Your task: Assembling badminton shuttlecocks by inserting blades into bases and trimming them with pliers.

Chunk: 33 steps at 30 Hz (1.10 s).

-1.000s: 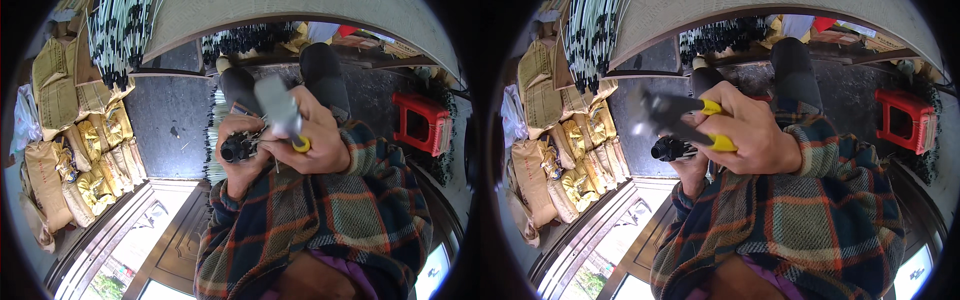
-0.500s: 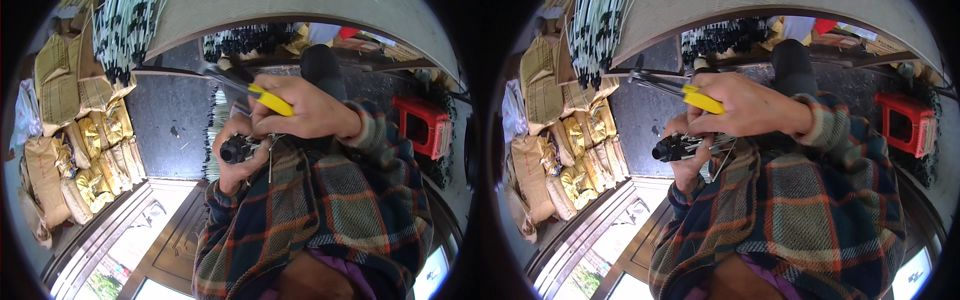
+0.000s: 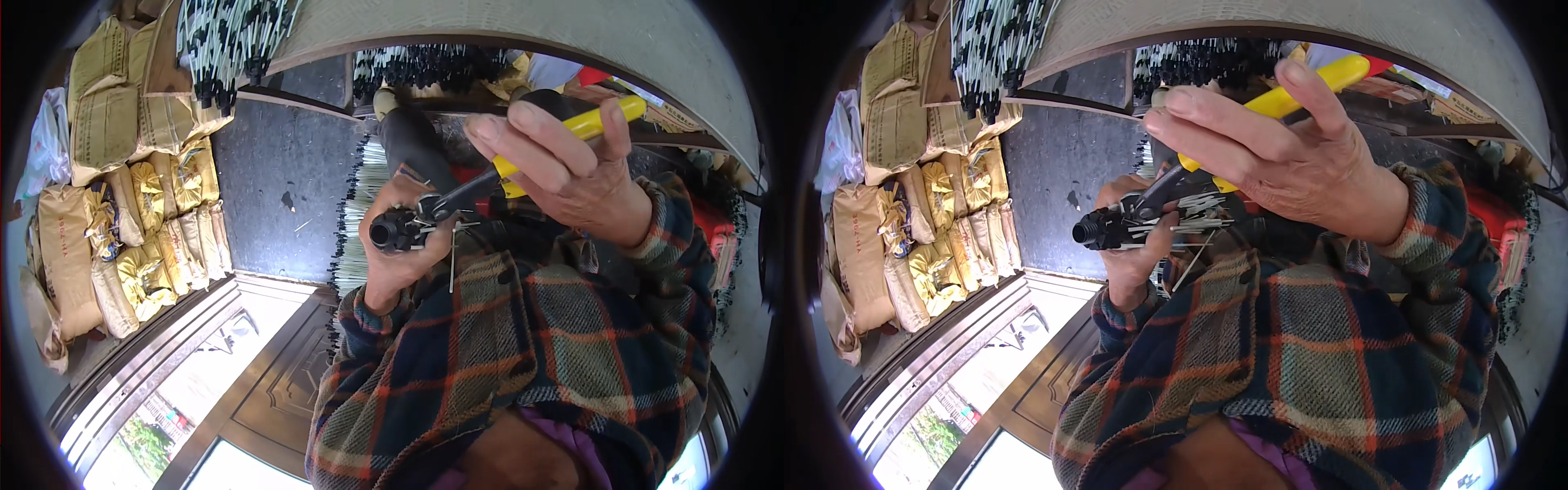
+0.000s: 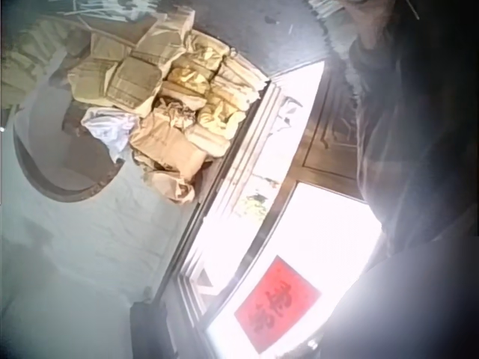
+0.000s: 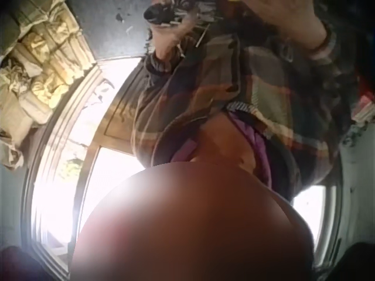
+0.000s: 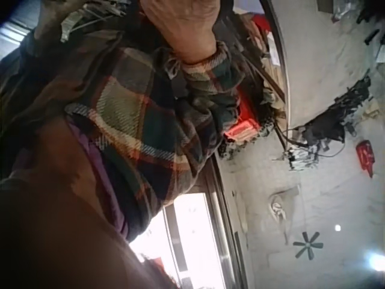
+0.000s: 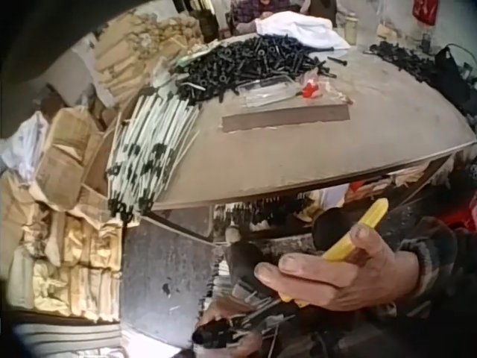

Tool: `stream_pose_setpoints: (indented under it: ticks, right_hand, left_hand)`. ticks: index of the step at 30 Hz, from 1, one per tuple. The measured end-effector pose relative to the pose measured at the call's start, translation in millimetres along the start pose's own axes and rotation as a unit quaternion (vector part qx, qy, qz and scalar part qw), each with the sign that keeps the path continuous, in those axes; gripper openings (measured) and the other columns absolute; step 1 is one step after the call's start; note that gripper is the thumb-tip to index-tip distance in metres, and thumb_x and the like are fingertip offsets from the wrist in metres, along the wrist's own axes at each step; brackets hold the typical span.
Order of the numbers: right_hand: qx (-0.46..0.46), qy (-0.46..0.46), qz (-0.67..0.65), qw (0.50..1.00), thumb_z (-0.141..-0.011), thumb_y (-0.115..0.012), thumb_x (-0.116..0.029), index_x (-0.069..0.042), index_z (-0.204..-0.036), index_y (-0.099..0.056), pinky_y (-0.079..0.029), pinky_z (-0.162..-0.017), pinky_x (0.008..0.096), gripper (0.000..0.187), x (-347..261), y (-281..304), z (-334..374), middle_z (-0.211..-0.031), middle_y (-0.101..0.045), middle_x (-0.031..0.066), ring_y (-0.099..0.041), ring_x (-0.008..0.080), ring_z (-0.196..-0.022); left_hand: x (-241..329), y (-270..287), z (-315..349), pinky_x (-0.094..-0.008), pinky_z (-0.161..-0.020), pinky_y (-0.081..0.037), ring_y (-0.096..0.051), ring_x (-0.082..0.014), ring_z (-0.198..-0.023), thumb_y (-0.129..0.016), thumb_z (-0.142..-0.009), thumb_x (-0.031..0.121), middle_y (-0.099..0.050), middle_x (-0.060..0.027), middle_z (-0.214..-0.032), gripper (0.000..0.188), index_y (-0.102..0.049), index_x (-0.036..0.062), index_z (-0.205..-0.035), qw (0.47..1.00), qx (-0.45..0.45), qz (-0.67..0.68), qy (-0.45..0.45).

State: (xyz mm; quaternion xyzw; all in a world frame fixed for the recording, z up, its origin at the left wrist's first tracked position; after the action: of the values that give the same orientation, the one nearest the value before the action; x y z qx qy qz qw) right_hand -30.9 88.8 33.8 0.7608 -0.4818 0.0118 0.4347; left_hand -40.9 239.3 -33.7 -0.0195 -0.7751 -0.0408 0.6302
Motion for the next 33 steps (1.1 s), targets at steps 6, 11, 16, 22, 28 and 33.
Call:
stream_pose_setpoints:
  ticks: [6, 11, 16, 22, 28, 33]
  right_hand:
    - [0.014, 0.000, 0.044, 0.999, -0.079, -0.062, -0.029, -0.029, -0.108, -0.059, -0.010, -0.106, 0.0506, 0.029, -2.1, 3.1, 1.0, -0.119, -0.037, -0.0092, -0.037, 0.0089, -0.116]
    - [-0.041, -0.003, 0.036, 0.999, -0.079, -0.062, -0.031, -0.030, -0.107, -0.059, -0.008, -0.106, 0.0513, 0.028, -0.2, 6.0, 0.0, -0.119, -0.037, -0.0088, -0.036, 0.0097, -0.117]
    - [0.014, -0.039, 0.033, 0.999, -0.078, -0.060, -0.026, -0.025, -0.115, -0.054, -0.013, -0.107, 0.0492, 0.038, -2.9, 8.8, 0.0, -0.118, -0.040, -0.0121, -0.038, 0.0026, -0.115]
    - [-0.027, -0.027, -0.044, 0.998, -0.076, -0.063, -0.021, -0.022, -0.108, -0.059, -0.019, -0.103, 0.0461, 0.032, -6.2, 7.5, -0.6, -0.119, -0.040, -0.0049, -0.041, 0.0114, -0.112]
    - [-0.116, 0.023, -0.198, 0.973, -0.072, -0.060, -0.011, -0.006, -0.090, -0.059, -0.041, -0.079, 0.0370, 0.019, -1.9, 13.9, 2.7, -0.115, -0.047, 0.0019, -0.050, 0.0191, -0.090]
    - [-0.258, 0.097, -0.354, 0.894, -0.071, -0.065, -0.023, 0.000, -0.083, -0.055, -0.045, -0.063, 0.0340, 0.028, 24.4, 29.5, -3.3, -0.109, -0.048, 0.0096, -0.052, 0.0231, -0.080]
  left_hand:
    - [3.3, 0.4, -0.3, -0.0244, -0.064, -0.042, -0.052, -0.0121, -0.066, -0.066, -0.062, -0.006, -0.056, -0.0062, -0.074, 0.024, -0.050, 0.0011, -0.079, 1.000, 0.014, 0.027, 0.008]
    - [5.2, 3.0, -3.5, -0.0249, -0.061, -0.041, -0.052, -0.0129, -0.066, -0.064, -0.060, -0.007, -0.056, -0.0066, -0.073, 0.023, -0.051, 0.0010, -0.077, 0.999, 0.008, 0.037, -0.012]
    - [11.5, -4.9, -5.1, -0.0254, -0.063, -0.042, -0.053, -0.0137, -0.067, -0.062, -0.060, -0.007, -0.058, -0.0074, -0.073, 0.021, -0.052, 0.0005, -0.077, 1.000, -0.025, 0.010, -0.014]
    - [9.2, -0.8, 0.4, -0.0261, -0.064, -0.042, -0.053, -0.0139, -0.068, -0.063, -0.059, -0.006, -0.056, -0.0065, -0.073, 0.022, -0.051, 0.0012, -0.076, 1.000, 0.005, 0.024, 0.002]
    - [-0.6, 2.7, 8.6, -0.0259, -0.066, -0.042, -0.051, -0.0150, -0.068, -0.066, -0.058, -0.004, -0.054, -0.0061, -0.074, 0.025, -0.052, 0.0017, -0.078, 0.999, 0.010, 0.015, -0.028]
    - [16.1, -8.4, 2.6, -0.0272, -0.065, -0.042, -0.055, -0.0182, -0.068, -0.071, -0.054, -0.001, -0.058, -0.0066, -0.076, 0.030, -0.054, 0.0035, -0.079, 0.999, -0.035, 0.011, -0.015]
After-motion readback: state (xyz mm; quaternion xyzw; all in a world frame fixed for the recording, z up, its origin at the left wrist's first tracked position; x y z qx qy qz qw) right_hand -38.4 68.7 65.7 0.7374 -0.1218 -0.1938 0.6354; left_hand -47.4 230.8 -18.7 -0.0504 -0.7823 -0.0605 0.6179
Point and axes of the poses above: each hand's wrist, its own z-axis away from the middle knuckle, its own y-axis out of the back of the hand, x = y × z, the point moved 7 cm from there along -z, towards the middle knuckle
